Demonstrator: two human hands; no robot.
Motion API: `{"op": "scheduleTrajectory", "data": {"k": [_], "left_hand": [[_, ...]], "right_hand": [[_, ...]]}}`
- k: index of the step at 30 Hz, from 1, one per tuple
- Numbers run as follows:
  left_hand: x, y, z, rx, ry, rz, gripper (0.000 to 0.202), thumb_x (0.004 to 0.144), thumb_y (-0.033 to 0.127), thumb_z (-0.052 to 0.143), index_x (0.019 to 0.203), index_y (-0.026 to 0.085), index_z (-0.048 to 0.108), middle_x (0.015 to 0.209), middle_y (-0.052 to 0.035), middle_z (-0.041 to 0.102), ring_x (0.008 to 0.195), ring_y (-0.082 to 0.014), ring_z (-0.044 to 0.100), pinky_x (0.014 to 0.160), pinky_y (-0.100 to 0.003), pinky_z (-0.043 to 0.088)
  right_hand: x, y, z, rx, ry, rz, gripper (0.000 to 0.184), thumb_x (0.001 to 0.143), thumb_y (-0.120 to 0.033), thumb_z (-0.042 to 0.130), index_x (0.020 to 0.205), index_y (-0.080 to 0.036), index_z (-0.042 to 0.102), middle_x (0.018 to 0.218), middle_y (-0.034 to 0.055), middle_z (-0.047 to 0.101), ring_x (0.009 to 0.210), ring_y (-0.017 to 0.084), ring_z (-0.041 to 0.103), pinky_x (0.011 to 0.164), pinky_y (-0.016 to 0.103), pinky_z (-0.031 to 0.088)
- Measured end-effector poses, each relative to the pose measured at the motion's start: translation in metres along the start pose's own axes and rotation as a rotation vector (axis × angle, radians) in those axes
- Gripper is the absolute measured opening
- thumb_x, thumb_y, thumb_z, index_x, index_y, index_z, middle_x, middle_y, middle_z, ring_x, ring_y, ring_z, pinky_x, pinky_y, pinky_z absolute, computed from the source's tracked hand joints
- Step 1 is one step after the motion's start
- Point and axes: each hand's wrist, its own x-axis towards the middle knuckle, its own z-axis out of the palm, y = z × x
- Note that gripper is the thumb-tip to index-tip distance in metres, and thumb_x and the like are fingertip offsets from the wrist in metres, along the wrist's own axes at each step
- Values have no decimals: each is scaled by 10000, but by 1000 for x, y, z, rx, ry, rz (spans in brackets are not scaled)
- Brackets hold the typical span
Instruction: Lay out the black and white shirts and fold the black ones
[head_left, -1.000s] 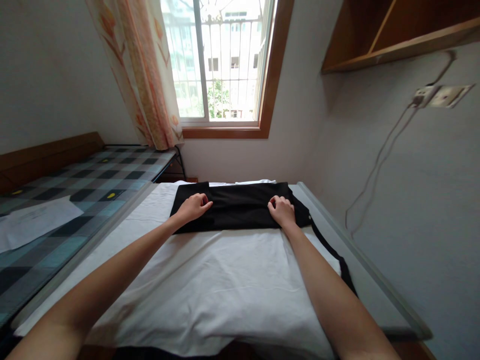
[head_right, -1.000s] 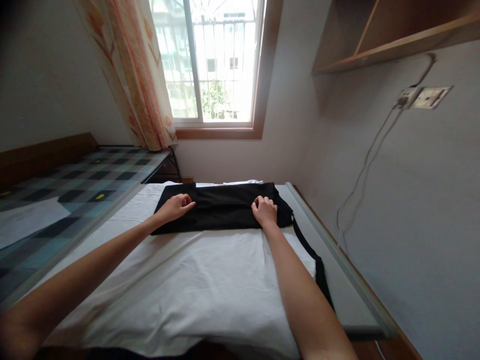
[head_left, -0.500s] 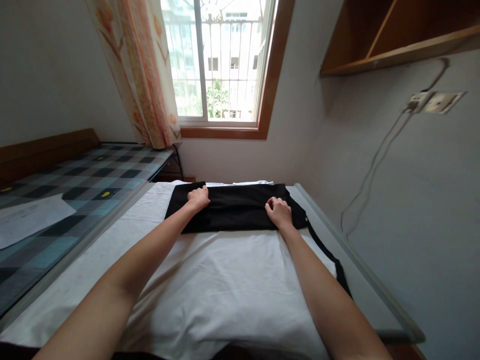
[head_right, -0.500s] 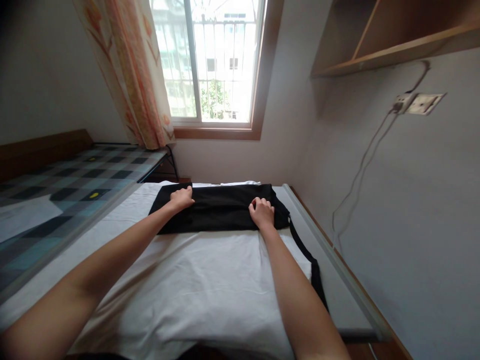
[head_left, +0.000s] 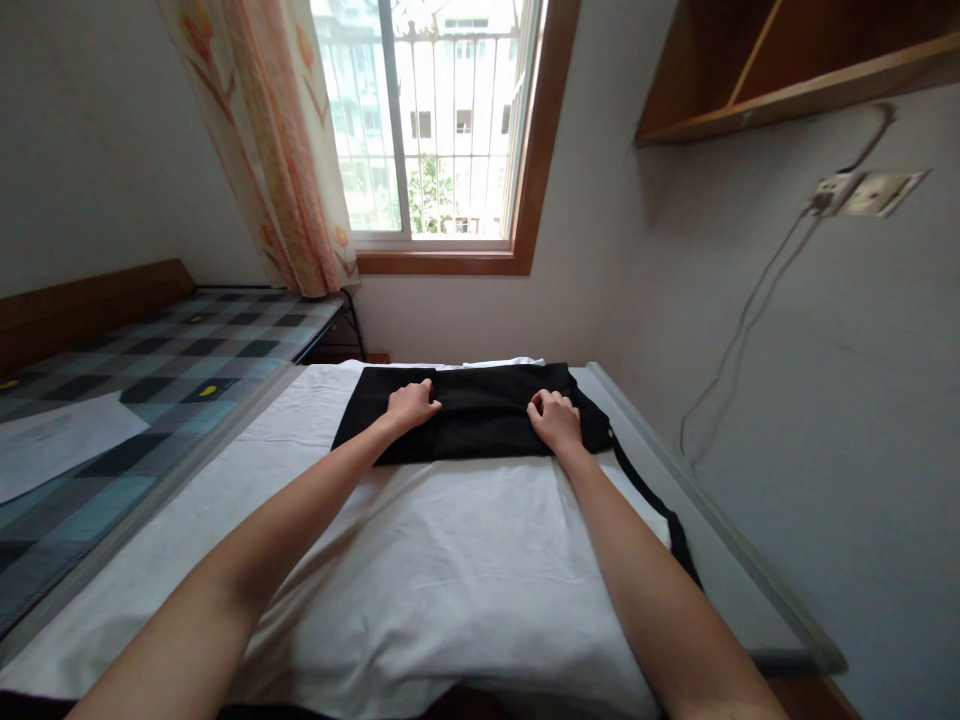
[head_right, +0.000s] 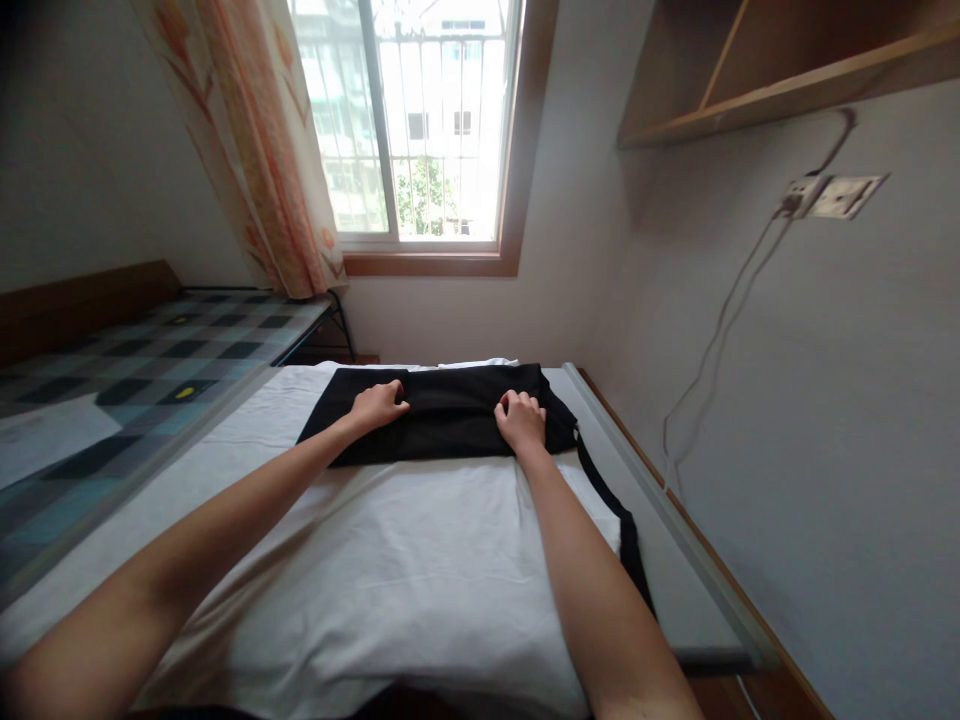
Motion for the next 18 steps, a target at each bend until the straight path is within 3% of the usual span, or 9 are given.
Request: {"op": "scheduleTrajectory", "data": {"k": [4, 9, 15, 18], "left_hand": [[-5, 1, 13, -2, 78, 30, 313, 842, 379, 518, 1089, 212, 614, 1041, -108, 685, 931, -292, 662, 772, -364, 491], [-14, 0, 11, -45, 124, 48, 425, 839, 506, 531, 1160, 237, 599, 1133, -99, 587, 930, -281, 647, 758, -351, 493], [-36, -2, 25, -90, 231, 157, 412, 868, 504, 532, 1176, 246, 626, 1108, -93, 536, 1010, -264, 578, 861, -367, 451], [-40, -6, 30, -114, 273, 174, 400, 895, 455, 521, 1217, 240, 622, 1115, -96, 561, 1053, -260, 559, 937, -383, 407]], "right_hand": [[-2, -3, -2, -38, 28, -14, 229, 915, -328, 449, 991, -210, 629, 1049, 100, 626, 1012, 254, 535, 833, 356, 380], [-3, -7, -8, -63, 93, 20, 283, 926, -360, 427, 941, -198, 658, 1029, 115, 628, 1005, 268, 530, 844, 382, 367], [3, 16, -24, -25, 233, 301, 324, 901, -416, 447, 987, -181, 652, 1077, 149, 602, 1024, 311, 543, 854, 444, 378], [8, 35, -26, 19, 192, 419, 413, 853, -503, 509, 1084, -182, 630, 1152, 171, 574, 1060, 338, 542, 873, 482, 389]]}}
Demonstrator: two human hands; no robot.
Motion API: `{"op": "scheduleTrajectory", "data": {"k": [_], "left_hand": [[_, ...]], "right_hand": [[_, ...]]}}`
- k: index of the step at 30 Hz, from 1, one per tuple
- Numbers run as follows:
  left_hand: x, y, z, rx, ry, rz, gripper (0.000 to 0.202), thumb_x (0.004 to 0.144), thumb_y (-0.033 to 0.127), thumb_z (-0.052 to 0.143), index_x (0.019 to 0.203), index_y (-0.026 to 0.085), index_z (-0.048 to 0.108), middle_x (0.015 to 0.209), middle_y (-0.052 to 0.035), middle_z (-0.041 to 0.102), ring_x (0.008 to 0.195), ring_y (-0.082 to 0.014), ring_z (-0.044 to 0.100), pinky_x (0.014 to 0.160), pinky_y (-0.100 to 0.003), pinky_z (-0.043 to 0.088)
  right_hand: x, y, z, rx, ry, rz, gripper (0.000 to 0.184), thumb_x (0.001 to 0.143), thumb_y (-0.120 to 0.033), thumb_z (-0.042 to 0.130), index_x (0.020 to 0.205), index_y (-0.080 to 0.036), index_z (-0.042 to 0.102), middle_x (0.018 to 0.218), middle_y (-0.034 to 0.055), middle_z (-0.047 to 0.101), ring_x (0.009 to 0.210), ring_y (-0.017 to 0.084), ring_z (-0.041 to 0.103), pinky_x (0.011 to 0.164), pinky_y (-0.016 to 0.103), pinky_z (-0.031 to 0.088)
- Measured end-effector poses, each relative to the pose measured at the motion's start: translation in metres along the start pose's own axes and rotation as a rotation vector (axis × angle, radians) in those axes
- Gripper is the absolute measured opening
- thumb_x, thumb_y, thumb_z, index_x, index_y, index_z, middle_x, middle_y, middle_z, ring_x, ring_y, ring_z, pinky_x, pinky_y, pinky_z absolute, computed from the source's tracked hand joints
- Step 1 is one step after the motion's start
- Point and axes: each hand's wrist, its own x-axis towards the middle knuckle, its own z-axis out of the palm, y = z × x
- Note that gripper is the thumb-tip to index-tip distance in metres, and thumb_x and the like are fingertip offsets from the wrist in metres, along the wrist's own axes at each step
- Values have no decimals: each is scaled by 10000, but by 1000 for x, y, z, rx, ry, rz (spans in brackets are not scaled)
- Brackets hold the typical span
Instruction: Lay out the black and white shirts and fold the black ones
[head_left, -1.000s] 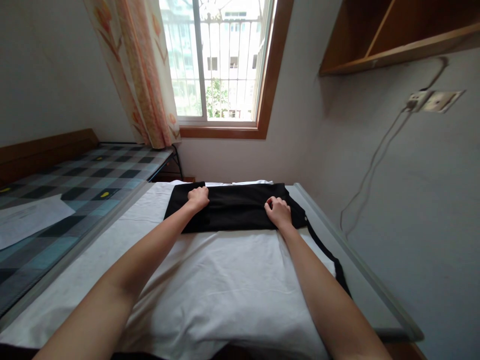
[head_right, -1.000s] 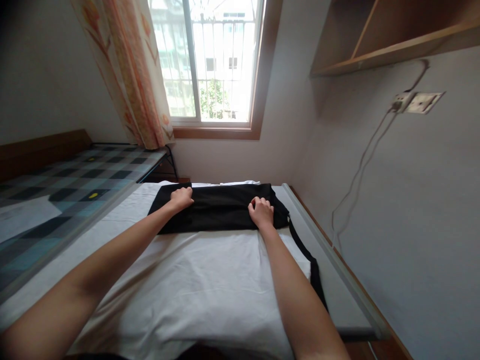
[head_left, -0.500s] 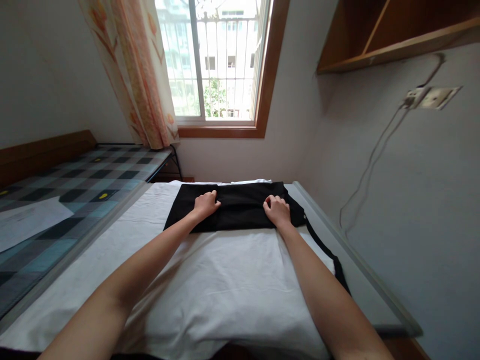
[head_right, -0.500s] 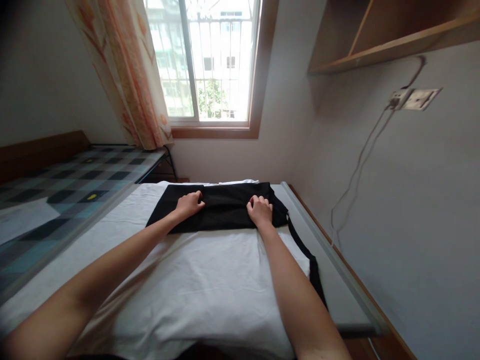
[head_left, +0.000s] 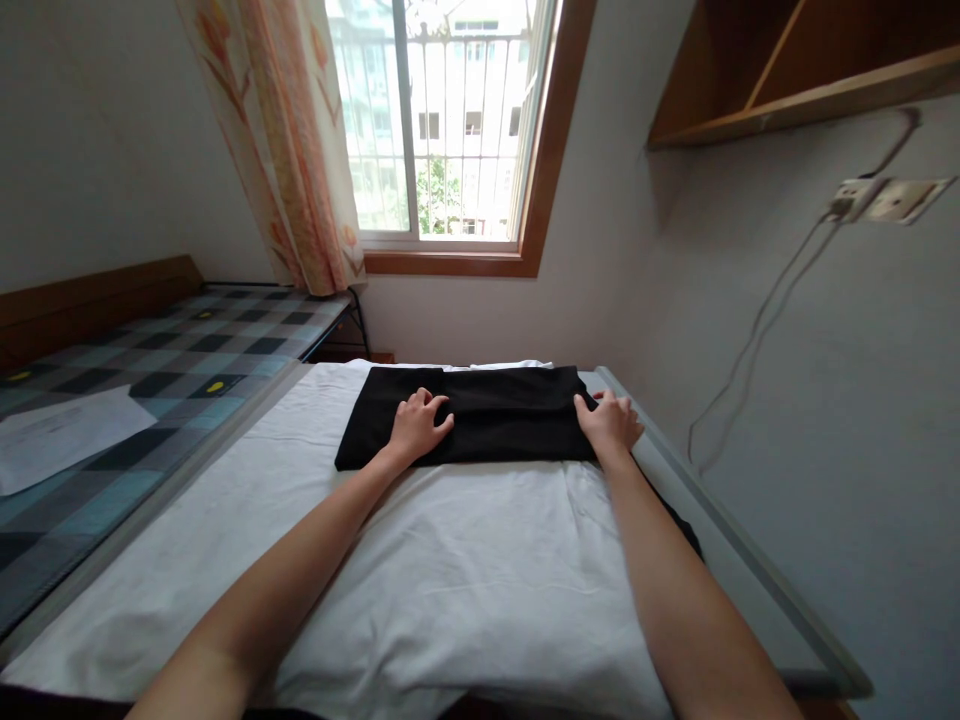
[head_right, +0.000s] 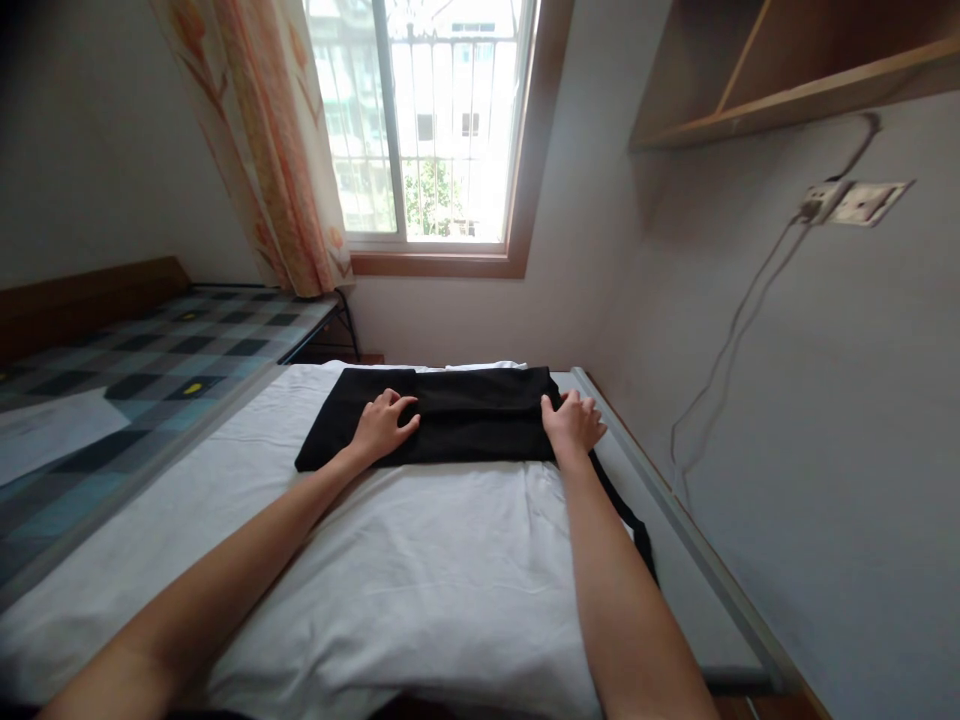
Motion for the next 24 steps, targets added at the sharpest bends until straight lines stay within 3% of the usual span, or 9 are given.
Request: {"op": "scheduleTrajectory", "data": {"k": [6, 8, 12, 17, 24], "left_hand": [[12, -16, -17, -126, -57, 87, 490, 947, 501, 424, 1307, 202, 573, 1049, -75, 666, 969, -224, 617, 869, -322, 438], [14, -21, -18, -132, -45, 146, 453, 957, 489, 416, 1256, 215, 615, 1134, -77, 657, 1060, -229, 593, 912, -330, 420], [11, -26, -5, -41, -47, 205, 428, 944, 482, 456, 1289, 268, 593, 1390, -83, 521, 1294, -265, 434, 1043, -418, 306], [7, -27, 7, -26, -106, 165, 455, 954, 504, 413, 1339, 300, 544, 1394, -75, 522, 1281, -252, 448, 1060, -416, 264], [8, -27, 5, -41, -94, 171, 453, 947, 505, 422, 1323, 293, 559, 1379, -76, 535, 1257, -255, 466, 1040, -403, 274]], "right_hand": [[8, 11, 7, -27, -143, 70, 485, 816, -544, 566, 1129, -183, 650, 1216, 193, 554, 1133, 362, 521, 906, 510, 403], [7, 10, 5, -46, -133, 61, 480, 812, -561, 569, 1096, -189, 671, 1213, 191, 562, 1143, 367, 519, 919, 517, 396], [12, 14, -6, -42, -73, 59, 457, 820, -578, 545, 1016, -192, 691, 1155, 182, 611, 1106, 358, 557, 924, 517, 400], [29, 36, -14, 21, -125, 180, 401, 872, -457, 472, 1035, -173, 705, 1070, 192, 674, 998, 323, 631, 814, 432, 474], [28, 36, -12, 23, -227, 200, 324, 761, -460, 653, 933, -204, 748, 1012, 168, 705, 966, 317, 655, 774, 391, 496]]}}
